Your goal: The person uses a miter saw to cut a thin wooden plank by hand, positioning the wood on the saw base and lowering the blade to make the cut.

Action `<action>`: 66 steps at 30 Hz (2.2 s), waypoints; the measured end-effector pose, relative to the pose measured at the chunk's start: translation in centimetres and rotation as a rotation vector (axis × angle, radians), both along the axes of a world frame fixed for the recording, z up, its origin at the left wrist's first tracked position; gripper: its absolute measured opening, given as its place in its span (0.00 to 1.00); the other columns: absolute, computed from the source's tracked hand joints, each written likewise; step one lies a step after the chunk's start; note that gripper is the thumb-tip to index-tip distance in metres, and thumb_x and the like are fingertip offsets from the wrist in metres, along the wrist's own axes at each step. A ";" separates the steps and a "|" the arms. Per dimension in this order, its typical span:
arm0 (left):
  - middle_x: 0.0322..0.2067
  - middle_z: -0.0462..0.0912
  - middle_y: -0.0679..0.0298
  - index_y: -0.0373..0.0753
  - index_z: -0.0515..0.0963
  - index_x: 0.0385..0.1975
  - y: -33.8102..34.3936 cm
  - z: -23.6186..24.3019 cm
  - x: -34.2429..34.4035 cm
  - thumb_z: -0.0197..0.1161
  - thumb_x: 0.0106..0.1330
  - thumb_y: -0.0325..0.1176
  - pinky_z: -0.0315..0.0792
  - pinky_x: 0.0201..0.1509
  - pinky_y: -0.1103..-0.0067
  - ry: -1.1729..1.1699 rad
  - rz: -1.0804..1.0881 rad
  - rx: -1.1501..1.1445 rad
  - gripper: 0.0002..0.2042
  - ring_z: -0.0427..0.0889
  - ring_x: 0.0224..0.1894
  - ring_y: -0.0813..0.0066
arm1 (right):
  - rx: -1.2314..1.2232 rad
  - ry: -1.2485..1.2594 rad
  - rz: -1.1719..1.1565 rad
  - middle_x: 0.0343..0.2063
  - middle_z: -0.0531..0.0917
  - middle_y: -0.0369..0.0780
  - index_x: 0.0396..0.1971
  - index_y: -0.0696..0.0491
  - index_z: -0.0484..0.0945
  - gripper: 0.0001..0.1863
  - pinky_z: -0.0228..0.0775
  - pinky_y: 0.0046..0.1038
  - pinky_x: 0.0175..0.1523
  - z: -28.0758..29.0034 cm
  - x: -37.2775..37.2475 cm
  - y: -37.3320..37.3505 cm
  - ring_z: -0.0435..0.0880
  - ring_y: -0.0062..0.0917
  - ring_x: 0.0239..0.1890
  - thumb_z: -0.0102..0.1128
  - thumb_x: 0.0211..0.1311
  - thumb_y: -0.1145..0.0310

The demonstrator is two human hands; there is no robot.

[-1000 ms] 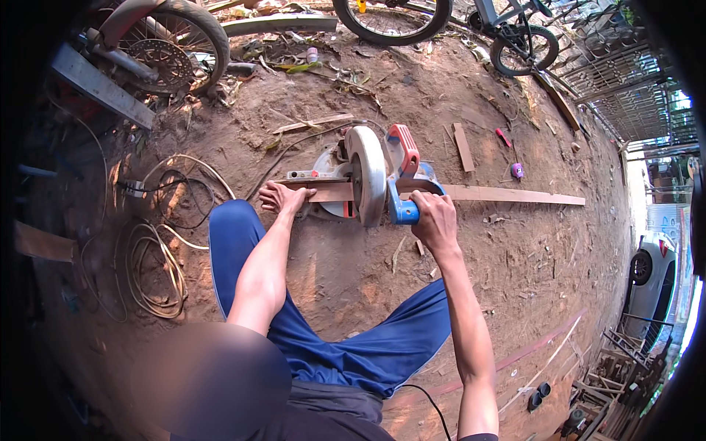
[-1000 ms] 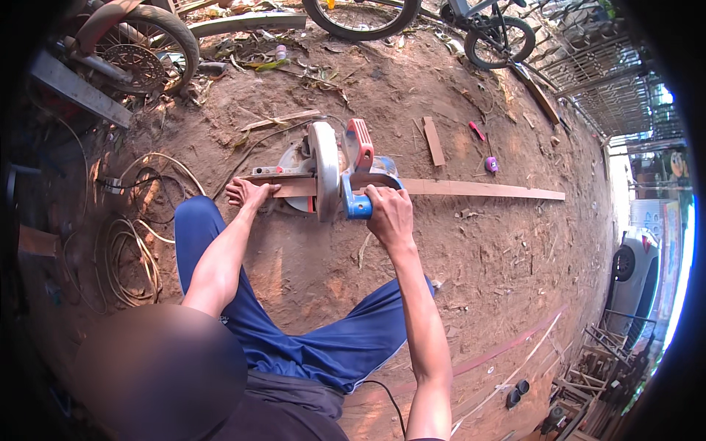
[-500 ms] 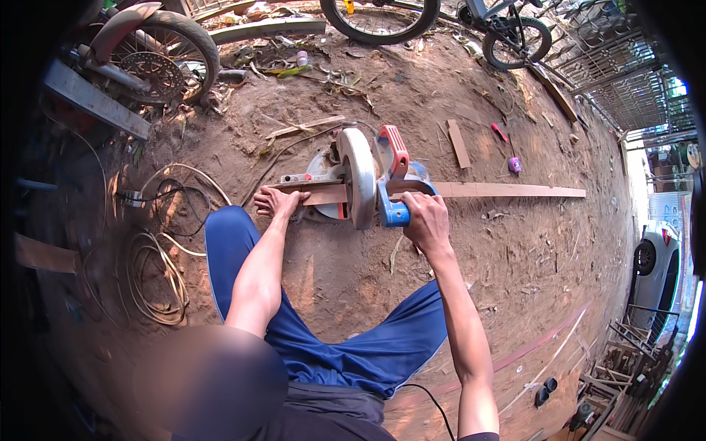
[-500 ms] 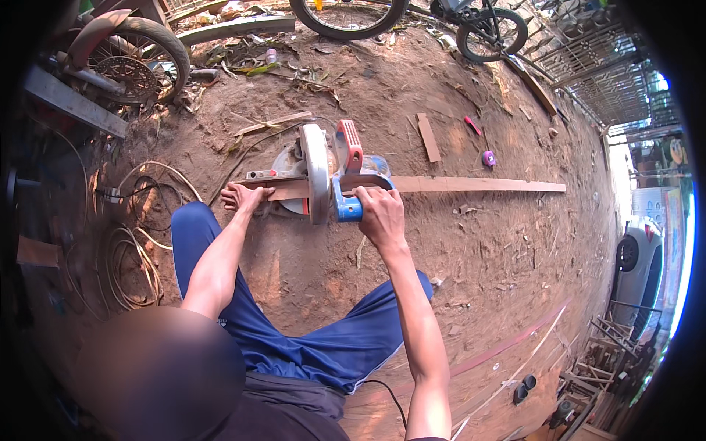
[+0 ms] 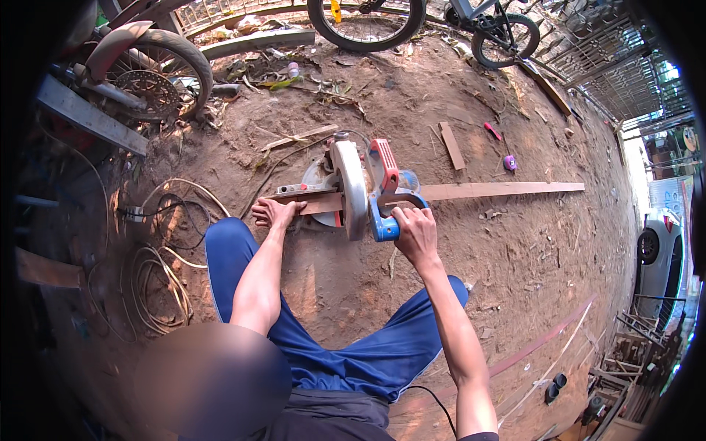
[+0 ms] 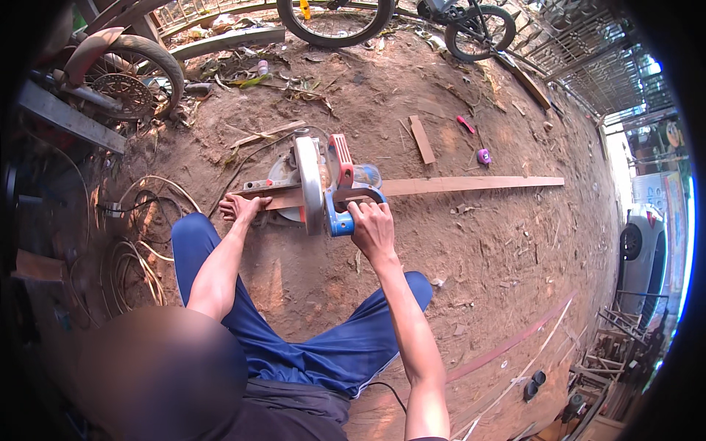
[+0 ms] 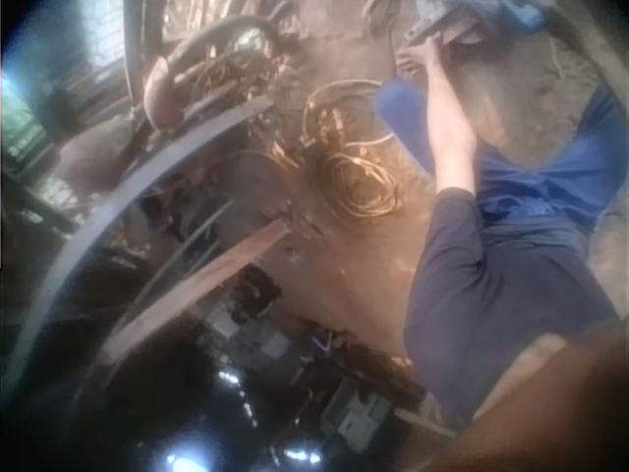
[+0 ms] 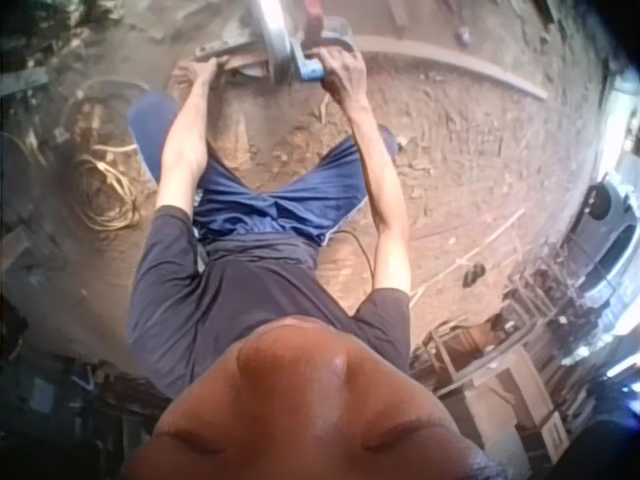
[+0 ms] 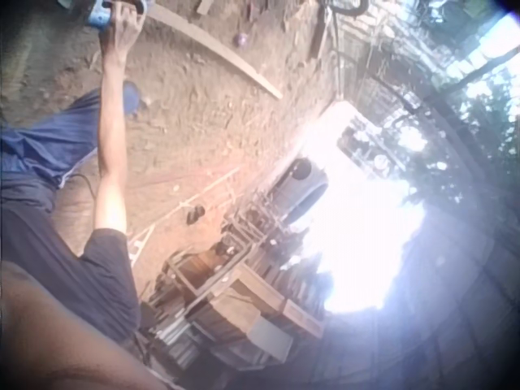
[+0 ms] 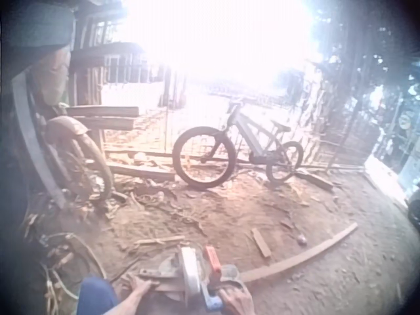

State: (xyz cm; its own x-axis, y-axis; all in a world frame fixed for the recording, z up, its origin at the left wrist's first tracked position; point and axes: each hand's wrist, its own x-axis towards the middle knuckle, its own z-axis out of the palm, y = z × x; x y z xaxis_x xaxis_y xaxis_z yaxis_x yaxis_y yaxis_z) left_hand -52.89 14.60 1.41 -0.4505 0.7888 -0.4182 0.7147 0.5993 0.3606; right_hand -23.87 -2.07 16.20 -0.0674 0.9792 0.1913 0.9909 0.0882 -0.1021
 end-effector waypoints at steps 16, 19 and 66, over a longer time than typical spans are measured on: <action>0.59 0.61 0.47 0.33 0.58 0.60 0.0 0.3 0.2 0.89 0.29 0.54 0.51 0.72 0.50 -0.018 0.040 0.003 0.59 0.60 0.67 0.45 | 0.079 0.007 0.002 0.28 0.81 0.37 0.38 0.49 0.82 0.08 0.69 0.35 0.46 -2.9 -0.2 -1.3 0.81 0.31 0.35 0.63 0.57 0.71; 0.59 0.61 0.47 0.33 0.58 0.60 0.0 0.5 -0.1 0.89 0.29 0.54 0.52 0.71 0.51 -0.017 0.039 -0.006 0.59 0.60 0.67 0.45 | 0.090 0.011 0.013 0.28 0.81 0.38 0.38 0.49 0.81 0.09 0.69 0.35 0.46 -3.1 -0.3 -1.3 0.81 0.31 0.35 0.63 0.56 0.72; 0.61 0.59 0.46 0.32 0.56 0.62 0.3 -0.3 -0.4 0.88 0.29 0.54 0.50 0.73 0.49 -0.040 0.040 -0.025 0.61 0.57 0.69 0.46 | 0.061 0.045 -0.013 0.31 0.83 0.38 0.39 0.50 0.81 0.15 0.69 0.37 0.50 -4.4 -0.7 -2.0 0.82 0.33 0.37 0.68 0.48 0.72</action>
State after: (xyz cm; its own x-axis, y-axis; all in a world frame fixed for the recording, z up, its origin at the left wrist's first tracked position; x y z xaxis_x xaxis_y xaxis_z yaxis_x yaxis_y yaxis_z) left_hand -53.24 14.93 1.06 -0.4638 0.7597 -0.4558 0.6755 0.6361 0.3728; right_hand -24.53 -4.07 11.77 -0.0452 0.9663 0.2535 0.9865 0.0832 -0.1410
